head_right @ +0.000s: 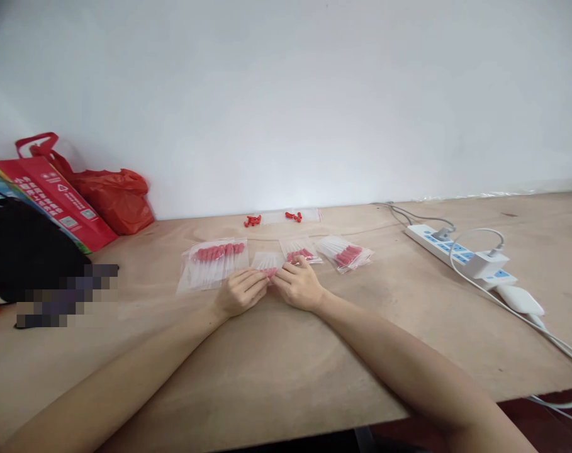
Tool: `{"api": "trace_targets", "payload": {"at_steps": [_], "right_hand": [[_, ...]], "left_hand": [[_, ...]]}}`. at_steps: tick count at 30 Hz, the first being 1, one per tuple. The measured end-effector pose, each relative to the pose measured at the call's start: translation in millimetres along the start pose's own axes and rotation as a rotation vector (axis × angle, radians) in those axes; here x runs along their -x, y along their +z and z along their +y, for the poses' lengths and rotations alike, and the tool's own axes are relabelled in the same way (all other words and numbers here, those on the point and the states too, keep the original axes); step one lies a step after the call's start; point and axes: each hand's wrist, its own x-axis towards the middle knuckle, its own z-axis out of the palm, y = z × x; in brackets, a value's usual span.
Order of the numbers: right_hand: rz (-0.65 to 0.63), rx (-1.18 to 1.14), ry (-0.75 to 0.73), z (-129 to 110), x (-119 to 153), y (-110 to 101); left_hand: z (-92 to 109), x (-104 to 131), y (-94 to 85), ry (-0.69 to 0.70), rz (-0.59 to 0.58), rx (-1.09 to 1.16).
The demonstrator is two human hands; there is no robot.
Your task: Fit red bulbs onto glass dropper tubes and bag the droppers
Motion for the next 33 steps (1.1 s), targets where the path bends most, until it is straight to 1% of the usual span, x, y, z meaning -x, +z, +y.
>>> {"api": "trace_targets", "payload": {"at_steps": [9, 15, 21, 26, 29, 33], "right_hand": [[0.007, -0.06, 0.05, 0.8, 2.5, 0.3], [0.028, -0.08, 0.082, 3.4, 4.0, -0.1], [0.055, -0.113, 0.112, 8.3, 7.6, -1.0], [0.061, -0.164, 0.146, 12.4, 10.3, -0.6], [0.01, -0.283, 0.183, 13.3, 10.9, 1.3], [-0.087, -0.614, 0.251, 8.6, 9.8, 1.2]], "left_hand": [[-4.1, 3.5, -2.3, 0.023, -0.012, -0.036], [-9.7, 9.0, -10.5, -0.005, -0.031, -0.044], [-17.1, 20.7, -22.0, -0.015, -0.059, -0.072], [-21.8, 34.4, -26.1, -0.054, -0.083, -0.08], [-21.7, 36.4, -27.8, -0.083, -0.114, -0.04], [-21.5, 34.8, -32.2, -0.067, -0.154, 0.136]]}}
